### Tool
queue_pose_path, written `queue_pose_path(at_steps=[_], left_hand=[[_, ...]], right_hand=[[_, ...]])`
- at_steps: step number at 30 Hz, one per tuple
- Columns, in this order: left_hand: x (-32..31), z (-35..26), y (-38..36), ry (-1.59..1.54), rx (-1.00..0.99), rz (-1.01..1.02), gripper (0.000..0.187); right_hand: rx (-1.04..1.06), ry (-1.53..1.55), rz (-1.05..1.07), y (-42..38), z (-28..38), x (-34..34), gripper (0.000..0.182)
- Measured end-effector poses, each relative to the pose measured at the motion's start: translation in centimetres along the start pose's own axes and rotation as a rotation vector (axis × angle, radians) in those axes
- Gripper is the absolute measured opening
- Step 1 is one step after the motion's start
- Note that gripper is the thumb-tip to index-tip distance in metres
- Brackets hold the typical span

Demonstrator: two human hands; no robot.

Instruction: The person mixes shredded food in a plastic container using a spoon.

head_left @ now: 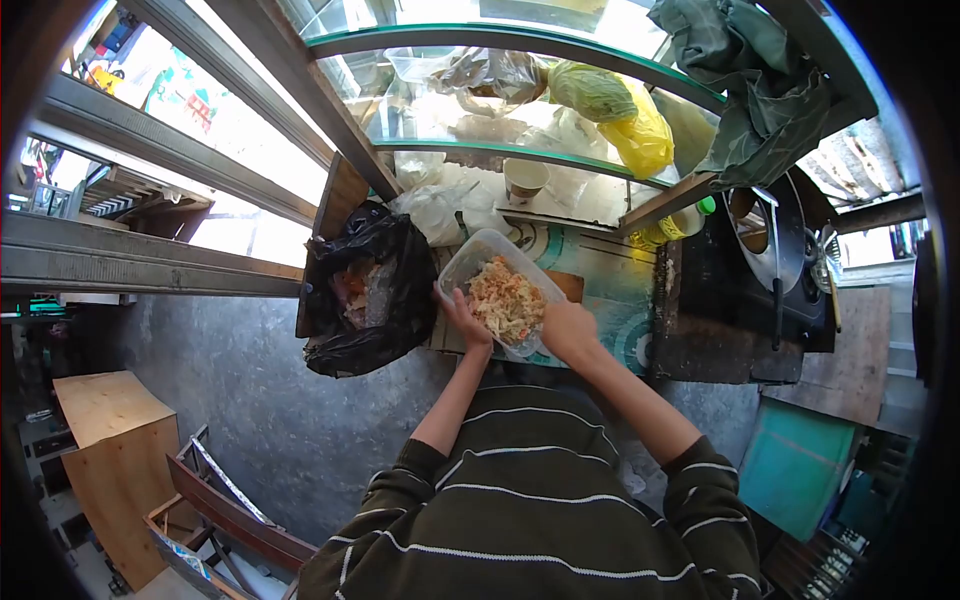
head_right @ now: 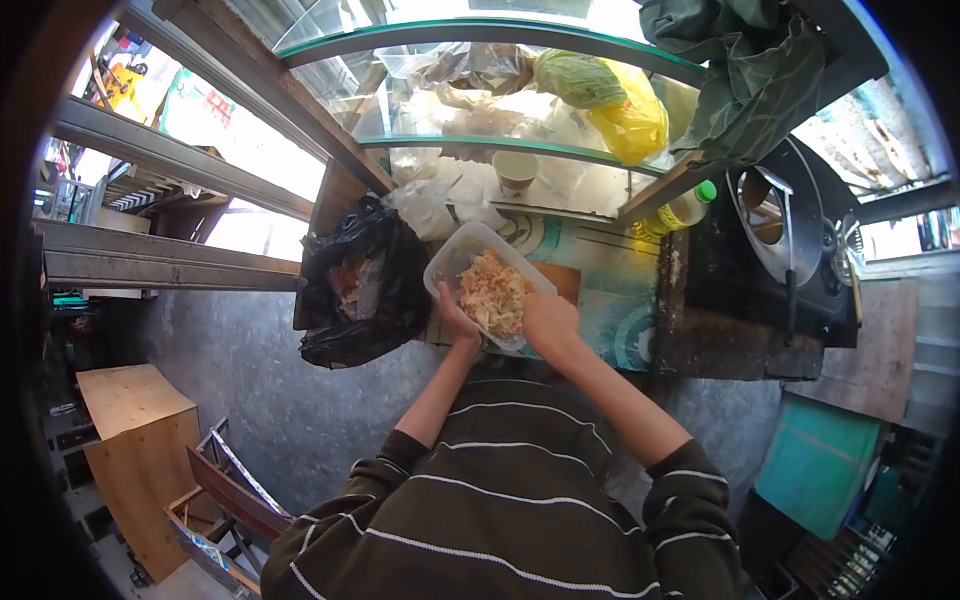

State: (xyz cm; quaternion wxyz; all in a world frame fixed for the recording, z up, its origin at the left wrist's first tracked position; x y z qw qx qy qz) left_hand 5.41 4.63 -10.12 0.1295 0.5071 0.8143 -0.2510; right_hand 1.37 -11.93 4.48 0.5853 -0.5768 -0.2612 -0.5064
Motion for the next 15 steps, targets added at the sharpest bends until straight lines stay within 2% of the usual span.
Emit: queue_pose_path(at_steps=[1,4,6,8,11,15], left_hand=[[0.2,-0.1,0.0,0.141,-0.093,-0.006,0.057],[-0.7,-1.1,-0.5,0.152,-0.094,-0.010,0.058],[-1.6,-2.0,-1.0,0.188,-0.116,0.013,0.059],[-2.7,-3.3,-1.8,0.333,-0.221,0.009,0.061],[-2.8,-4.0,-2.3,0.412,-0.261,-0.022,0.061],[-2.8,-2.8,-1.6,0.358,-0.246,0.027,0.061]], right_hand=[[0.007,-0.022,-0.006,-0.5,0.0,1.3,0.017],[-0.017,0.037,0.045,-1.3,-0.2,3.2,0.018],[0.005,0.003,0.065,-1.3,0.4,1.4,0.018],[0.031,-0.028,0.093,-1.2,0.7,-1.4,0.018],[-0.016,-0.032,0.050,-0.2,0.3,-3.8,0.018],[-0.006,-0.052,0.059,0.2,-0.2,-4.1,0.018]])
Point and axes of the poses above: each hand's wrist, its own y-axis towards the middle knuckle, its own x-axis out of the back of the hand, z = x × y, the point moved 8 cm from there along y, towards the middle knuckle, and after that the axes turned 8 degrees about -z, right-handed, at the moved point
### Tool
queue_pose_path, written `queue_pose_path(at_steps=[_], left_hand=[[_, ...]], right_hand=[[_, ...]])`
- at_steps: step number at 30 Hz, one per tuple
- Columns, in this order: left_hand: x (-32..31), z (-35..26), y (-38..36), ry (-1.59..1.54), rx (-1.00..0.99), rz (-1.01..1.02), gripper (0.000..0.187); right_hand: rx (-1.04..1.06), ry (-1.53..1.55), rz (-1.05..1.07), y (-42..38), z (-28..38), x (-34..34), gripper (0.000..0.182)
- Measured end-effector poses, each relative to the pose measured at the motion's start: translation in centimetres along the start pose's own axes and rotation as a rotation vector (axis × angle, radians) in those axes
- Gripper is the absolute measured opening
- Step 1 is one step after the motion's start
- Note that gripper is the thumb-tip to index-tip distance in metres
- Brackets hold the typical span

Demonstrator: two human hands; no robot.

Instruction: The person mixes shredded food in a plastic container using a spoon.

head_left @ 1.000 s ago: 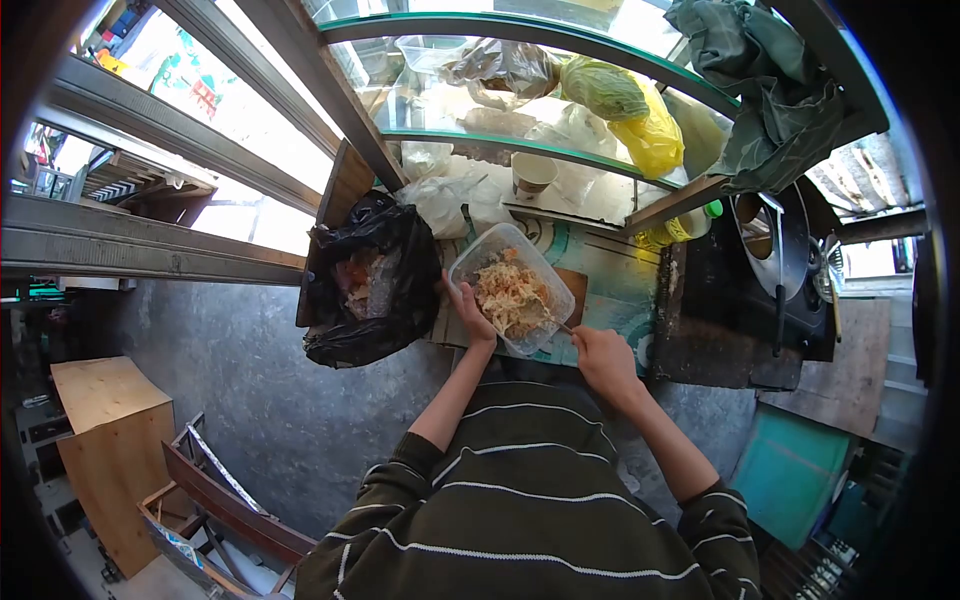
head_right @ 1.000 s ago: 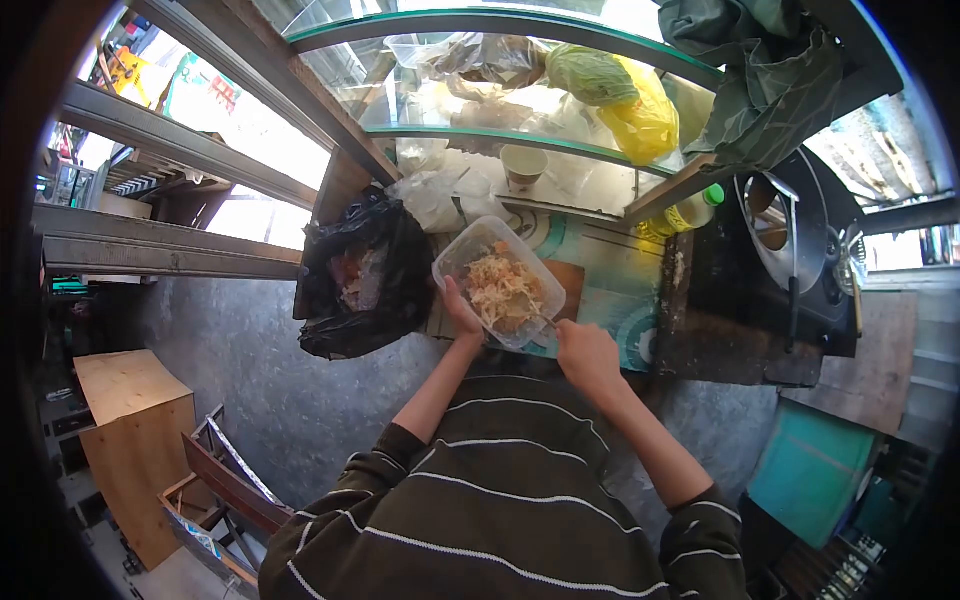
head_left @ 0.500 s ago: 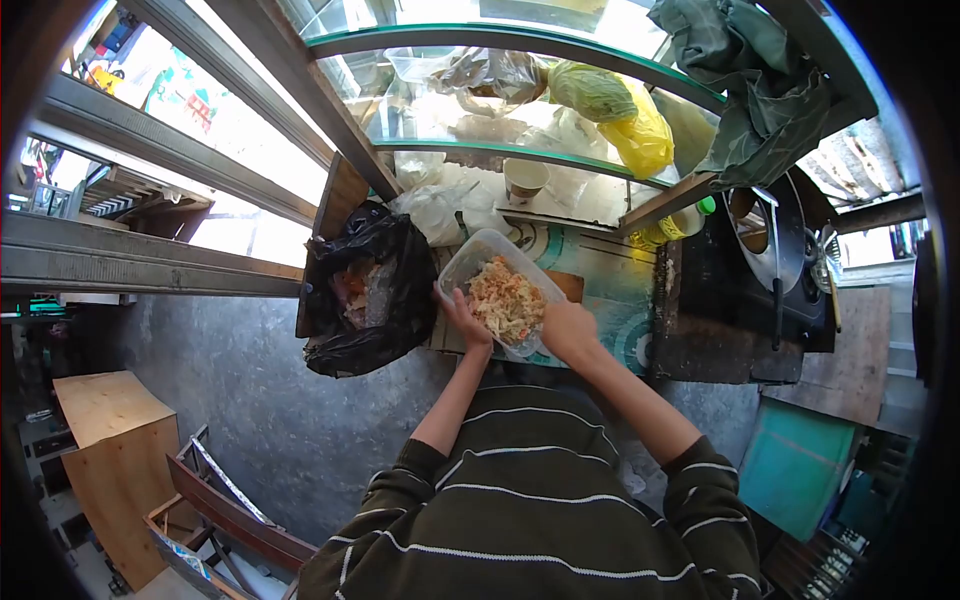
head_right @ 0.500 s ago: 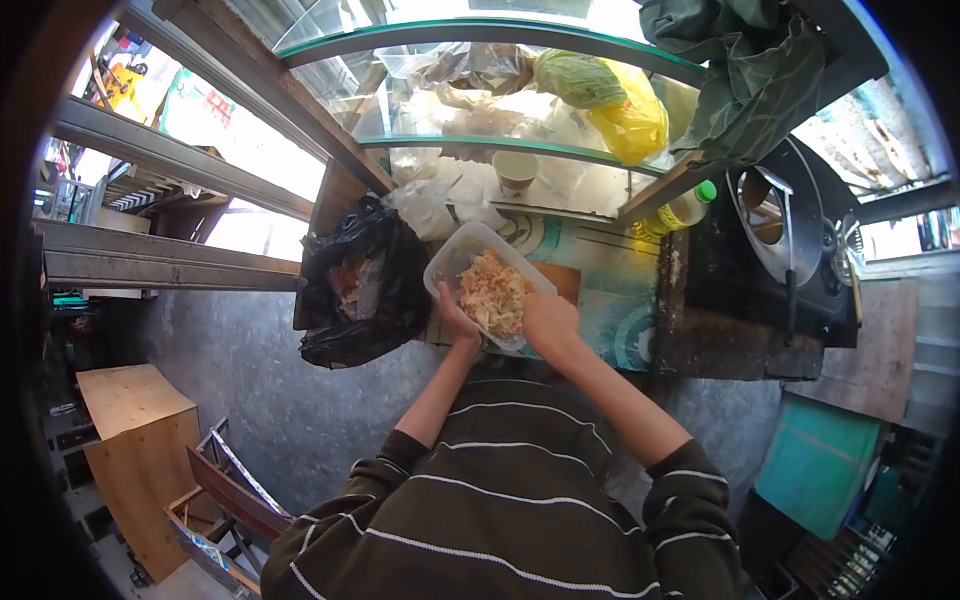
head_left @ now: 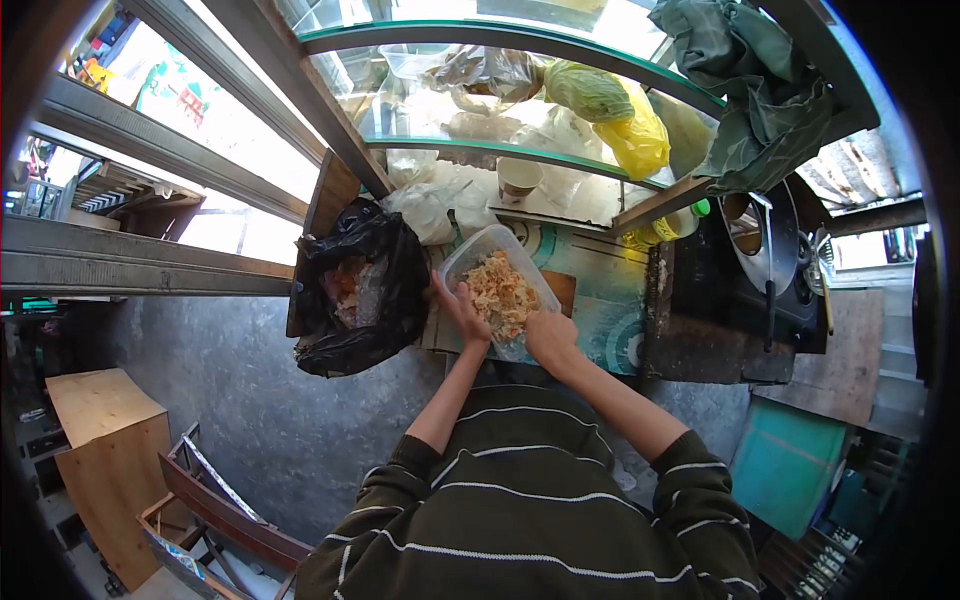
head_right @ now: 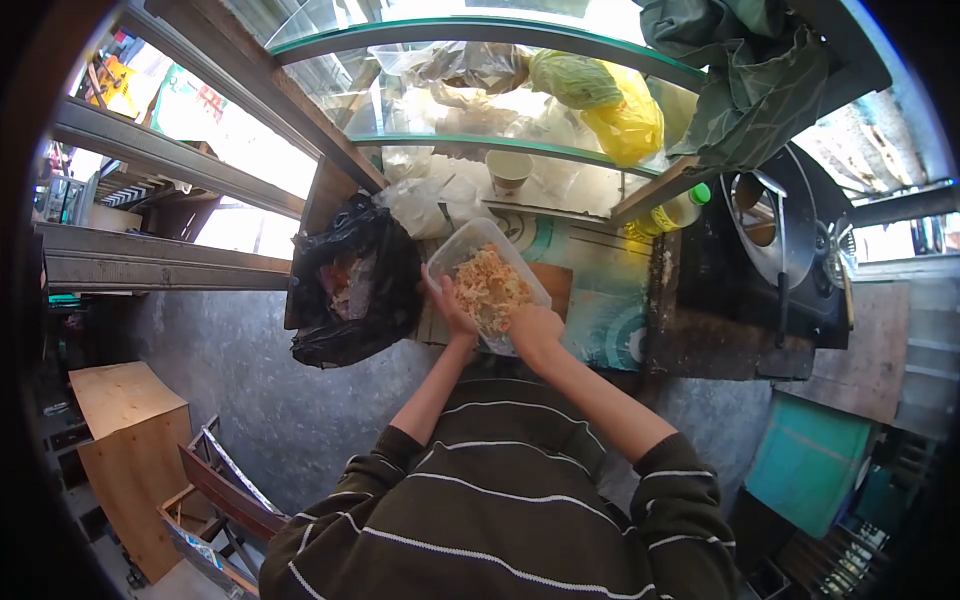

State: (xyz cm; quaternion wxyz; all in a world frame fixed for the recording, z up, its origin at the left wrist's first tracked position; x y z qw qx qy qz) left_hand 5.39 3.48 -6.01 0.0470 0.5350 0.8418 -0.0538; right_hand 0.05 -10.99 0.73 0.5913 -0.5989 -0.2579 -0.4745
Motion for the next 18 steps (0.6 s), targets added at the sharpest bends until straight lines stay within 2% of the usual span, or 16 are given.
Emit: queue_pose_path(at_steps=[2,3,7,9,11,12,14,15,17,18], left_hand=[[0.4,1.4,0.4,-0.166,0.112,-0.023,0.062],[0.3,0.9,0.5,-0.165,0.107,-0.023,0.062],[-0.2,-1.0,-0.4,-0.070,-0.040,-0.014,0.056],[-0.7,-1.5,-0.1,-0.004,-0.119,0.006,0.056],[0.1,0.4,0.4,-0.119,0.064,-0.074,0.060],[0.5,0.6,0.4,-0.119,0.059,-0.069,0.060],[0.4,1.8,0.5,-0.382,0.207,-0.042,0.060],[0.2,1.4,0.7,-0.382,0.206,-0.041,0.060],[0.3,0.3,0.8,-0.174,0.119,-0.042,0.060],[0.4,-0.1,0.6,-0.174,0.119,-0.047,0.060]], right_hand=[[0.039,0.006,-0.009,-0.5,0.2,1.3,0.018],[0.032,0.007,-0.005,-1.1,0.0,2.9,0.018],[-0.020,-0.029,-0.003,-1.3,-1.2,3.5,0.018],[-0.042,-0.018,-0.032,-0.2,-1.0,0.9,0.018],[-0.052,-0.005,-0.055,0.2,-0.6,0.2,0.018],[-0.016,-0.009,-0.043,0.1,-0.2,0.8,0.017],[0.015,-0.014,-0.045,-0.3,0.0,3.2,0.017],[0.049,-0.011,-0.081,-1.0,0.2,5.0,0.017],[0.091,-0.011,-0.107,-1.2,0.7,5.8,0.017],[0.088,0.008,-0.195,-1.0,0.8,6.5,0.018]])
Point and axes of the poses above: each hand's wrist, its own y-axis towards the middle knuckle, its own x-axis out of the back of the hand, z = x × y, the point moved 8 cm from there along y, towards the middle knuckle, and after that the axes turned 8 degrees about -z, right-handed, at the moved point
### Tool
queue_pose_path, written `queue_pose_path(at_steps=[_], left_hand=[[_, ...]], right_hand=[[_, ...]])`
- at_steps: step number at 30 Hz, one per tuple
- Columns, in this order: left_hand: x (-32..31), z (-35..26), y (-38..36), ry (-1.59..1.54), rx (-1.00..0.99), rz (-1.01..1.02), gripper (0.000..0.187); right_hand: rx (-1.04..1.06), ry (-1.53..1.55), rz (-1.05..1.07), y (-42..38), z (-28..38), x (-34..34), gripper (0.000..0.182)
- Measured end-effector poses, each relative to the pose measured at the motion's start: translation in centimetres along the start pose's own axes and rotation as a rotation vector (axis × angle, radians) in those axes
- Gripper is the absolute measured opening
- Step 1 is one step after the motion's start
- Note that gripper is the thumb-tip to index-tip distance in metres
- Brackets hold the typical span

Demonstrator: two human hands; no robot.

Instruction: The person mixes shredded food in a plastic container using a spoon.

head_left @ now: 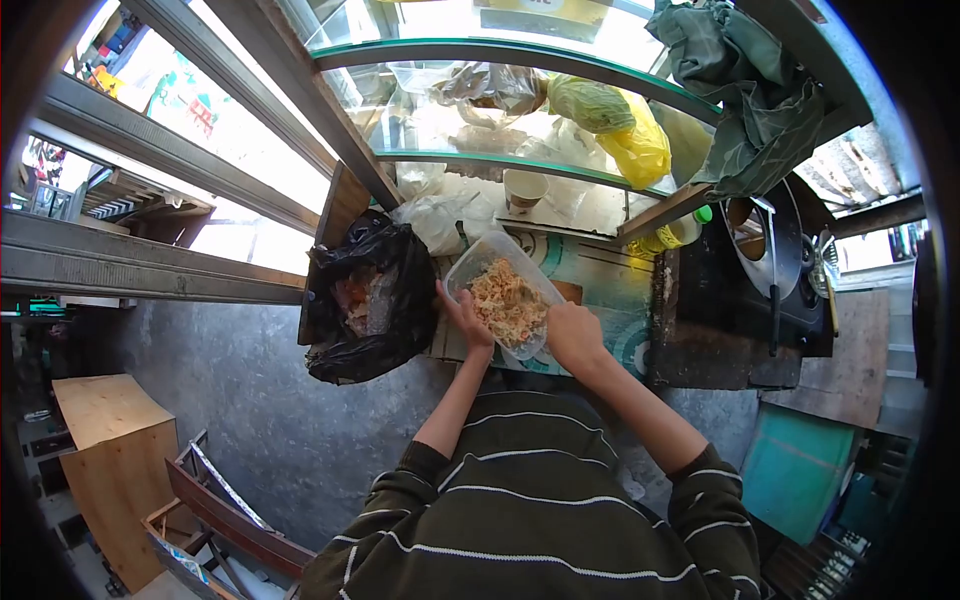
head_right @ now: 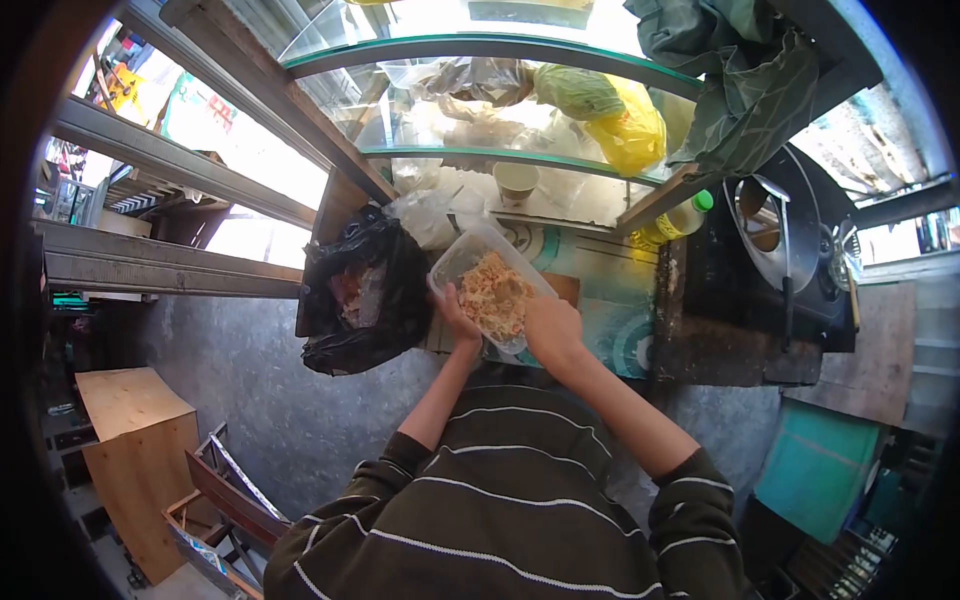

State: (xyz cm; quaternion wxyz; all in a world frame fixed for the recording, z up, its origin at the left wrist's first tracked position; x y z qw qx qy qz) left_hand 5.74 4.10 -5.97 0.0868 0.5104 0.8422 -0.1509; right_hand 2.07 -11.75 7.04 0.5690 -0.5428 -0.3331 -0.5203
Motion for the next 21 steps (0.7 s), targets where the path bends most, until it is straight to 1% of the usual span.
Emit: queue_pose_path(at_steps=[1,2,4,5,7,8,10,12,14,15,16,17,18,19,21], left_hand=[[-0.3,-0.7,-0.2,0.045,-0.039,0.024,0.060],[-0.6,-1.1,-0.3,0.092,-0.078,0.049,0.061],[-0.8,-0.8,-0.7,0.138,-0.115,0.067,0.061],[-0.9,-0.7,-0.8,0.180,-0.151,0.084,0.062],[-0.8,-0.5,-0.2,0.180,-0.162,0.084,0.063],[-1.0,-0.3,-0.1,0.177,-0.167,0.084,0.064],[-1.4,-0.6,-0.1,0.169,-0.148,0.085,0.065],[-1.2,-0.5,0.0,0.161,-0.141,0.091,0.065],[-1.0,0.1,0.0,0.024,-0.042,0.128,0.066],[-1.0,-0.1,0.0,0.023,-0.040,0.127,0.066],[-1.3,-0.3,-0.1,-0.013,-0.040,0.185,0.065],[-1.5,-0.6,-0.3,-0.048,-0.039,0.242,0.063],[-1.3,-0.3,-0.3,-0.046,-0.038,0.241,0.063],[-1.1,0.0,-0.3,-0.003,-0.064,0.237,0.066],[-1.4,-0.3,-0.6,0.035,-0.088,0.238,0.069]], right_hand=[[-0.006,0.016,-0.092,0.4,0.1,0.7,0.019],[-0.005,0.016,-0.094,0.9,0.3,0.0,0.019],[0.017,-0.040,-0.242,2.0,0.9,-2.0,0.018],[0.015,-0.035,-0.239,1.5,1.0,-3.8,0.018],[0.177,-0.080,-0.306,-1.1,2.5,-6.2,0.039],[0.180,-0.085,-0.305,-2.1,2.5,-6.1,0.039],[0.214,-0.148,-0.163,-4.3,2.7,-6.3,0.046],[0.230,-0.142,-0.129,-5.7,2.2,-6.6,0.043],[0.249,-0.137,-0.103,-5.6,1.0,-5.6,0.041],[0.186,-0.066,-0.067,-4.8,-0.4,-4.3,0.035],[0.123,0.005,-0.031,-4.0,-1.5,-3.0,0.030],[0.124,0.006,-0.027,-3.5,-1.7,-1.3,0.030],[0.055,0.058,-0.027,-2.8,-2.3,0.6,0.025],[-0.014,0.108,-0.030,-2.2,-2.8,1.5,0.021],[-0.029,0.123,0.003,-1.3,-2.5,1.2,0.021]])
Point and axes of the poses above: each hand's wrist, its own y-axis towards the middle knuckle, its own x-axis out of the back of the hand, z = x × y, the point moved 8 cm from there along y, towards the middle knuckle, and after that the axes turned 8 degrees about -z, right-handed, at the moved point
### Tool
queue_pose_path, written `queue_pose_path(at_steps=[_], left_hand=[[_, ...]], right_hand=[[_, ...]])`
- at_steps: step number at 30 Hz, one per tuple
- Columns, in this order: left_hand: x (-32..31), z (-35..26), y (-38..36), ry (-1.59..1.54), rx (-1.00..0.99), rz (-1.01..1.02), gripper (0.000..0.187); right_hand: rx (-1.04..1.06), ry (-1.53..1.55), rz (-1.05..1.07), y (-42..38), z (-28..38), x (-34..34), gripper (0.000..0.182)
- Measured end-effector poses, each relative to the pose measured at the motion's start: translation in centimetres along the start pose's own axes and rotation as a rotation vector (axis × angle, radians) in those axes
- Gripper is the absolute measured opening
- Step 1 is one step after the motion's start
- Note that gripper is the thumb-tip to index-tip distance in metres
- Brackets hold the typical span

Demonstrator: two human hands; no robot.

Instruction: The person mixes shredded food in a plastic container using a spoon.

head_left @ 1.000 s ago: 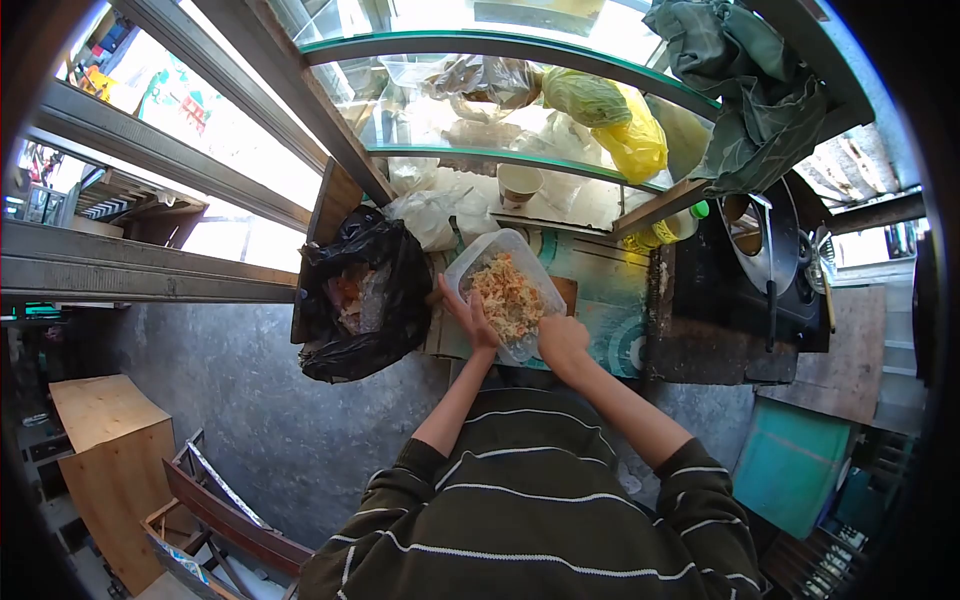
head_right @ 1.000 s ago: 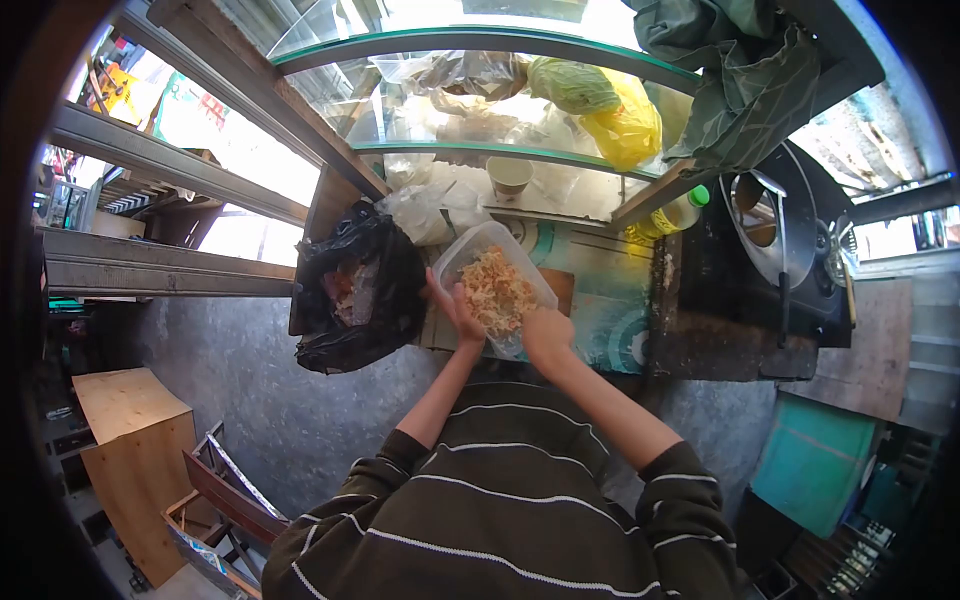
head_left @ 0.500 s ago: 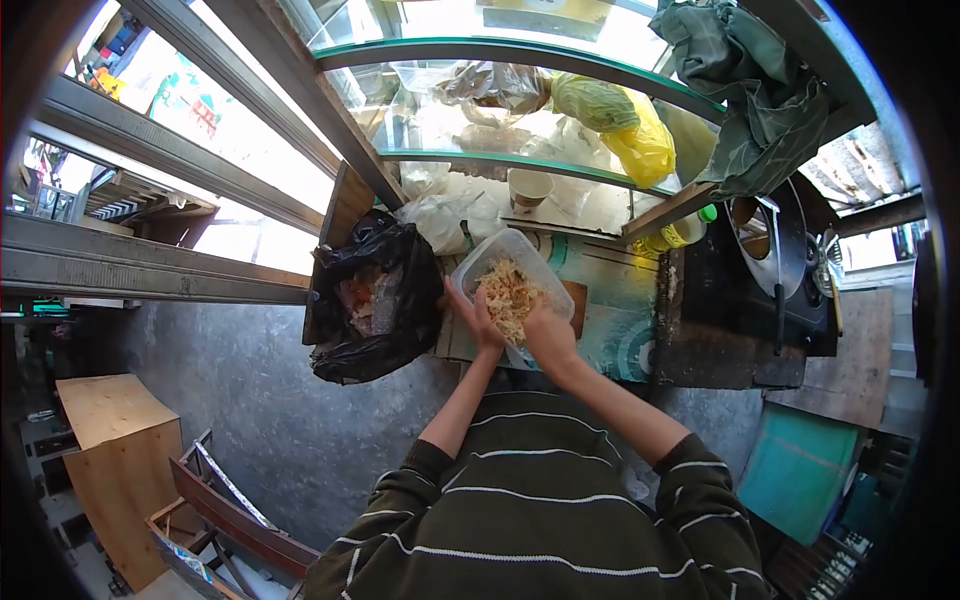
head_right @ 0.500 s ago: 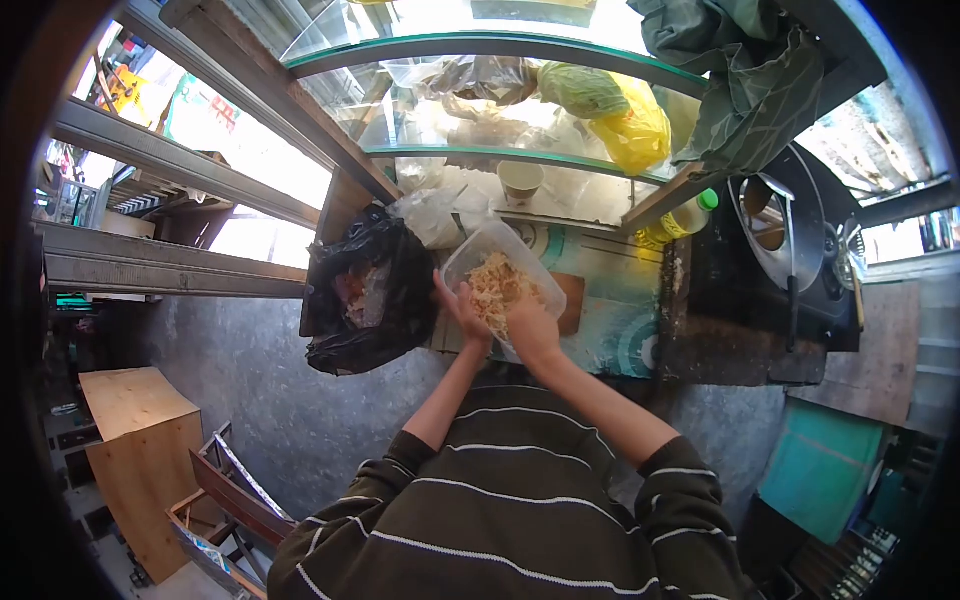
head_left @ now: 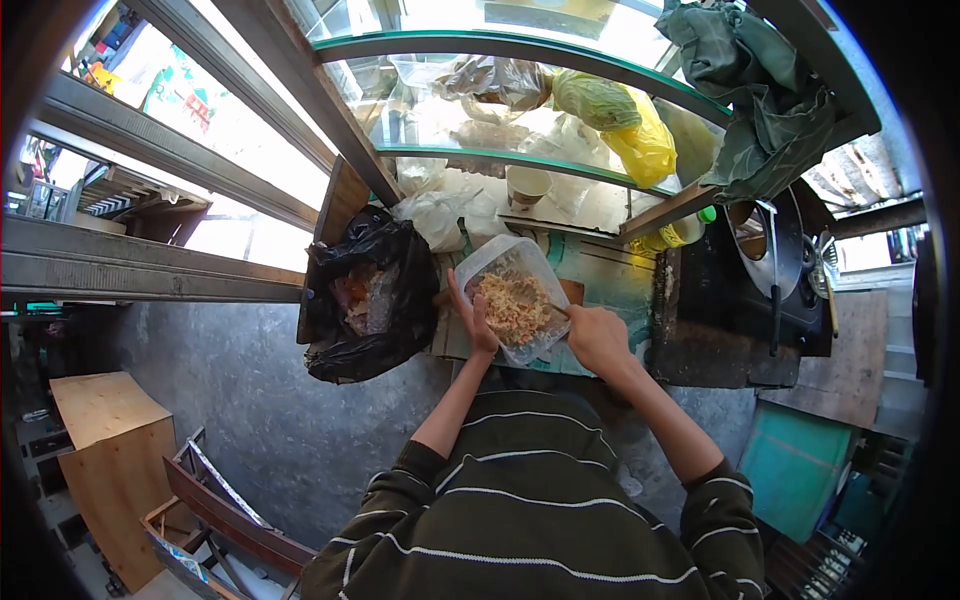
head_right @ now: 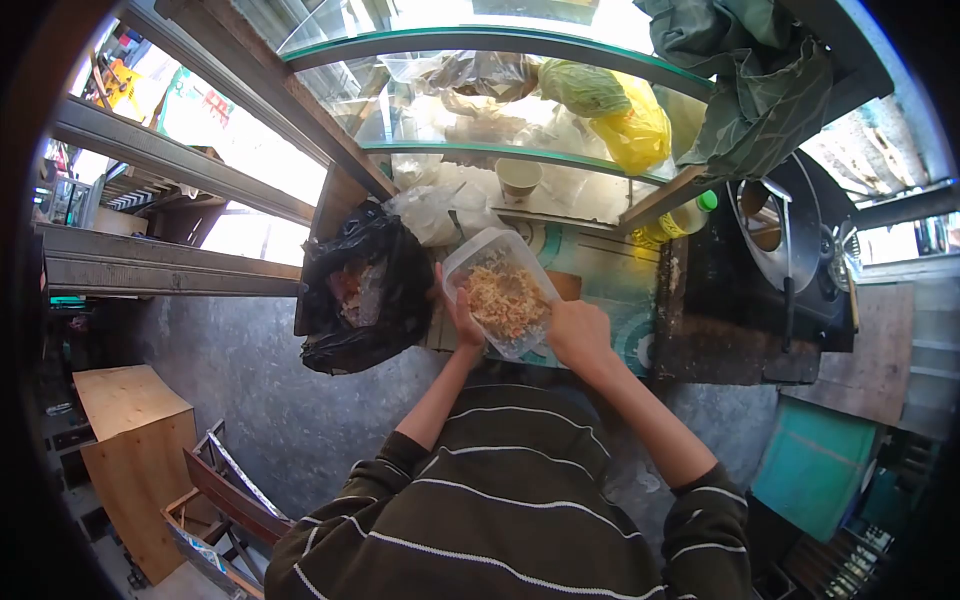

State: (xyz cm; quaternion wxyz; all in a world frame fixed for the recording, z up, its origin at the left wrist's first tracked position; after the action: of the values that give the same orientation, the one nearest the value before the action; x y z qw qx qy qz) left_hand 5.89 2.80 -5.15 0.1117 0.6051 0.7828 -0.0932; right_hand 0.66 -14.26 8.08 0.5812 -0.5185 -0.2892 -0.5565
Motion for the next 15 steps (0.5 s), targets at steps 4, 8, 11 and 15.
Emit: queue_pose_path(at_steps=[4,8,11,15], left_hand=[[-0.7,-1.7,-0.4,0.050,-0.063,0.015,0.070],[0.0,-1.0,-0.4,0.160,-0.098,0.005,0.072],[0.0,-0.8,-0.3,0.105,-0.056,-0.033,0.073],[0.2,-0.1,0.1,0.083,-0.047,-0.062,0.073]], right_hand=[[0.040,0.055,0.023,0.7,1.3,-3.2,0.021],[0.050,0.010,0.038,-1.0,2.8,-4.2,0.030],[0.134,-0.063,0.067,-2.1,2.8,-7.1,0.041],[0.086,-0.161,0.072,-2.9,2.8,-10.0,0.044]])
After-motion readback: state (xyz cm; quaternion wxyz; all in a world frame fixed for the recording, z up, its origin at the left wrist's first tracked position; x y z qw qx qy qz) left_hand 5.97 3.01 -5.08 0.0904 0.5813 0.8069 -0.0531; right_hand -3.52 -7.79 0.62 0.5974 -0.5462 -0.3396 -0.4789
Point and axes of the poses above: each hand's wrist, its own y-axis towards the middle knuckle, its own x-axis out of the back of the hand, z = x × y, the point moved 8 cm from there along y, towards the middle knuckle, and after that the axes turned 8 degrees about -z, right-handed, at the moved point
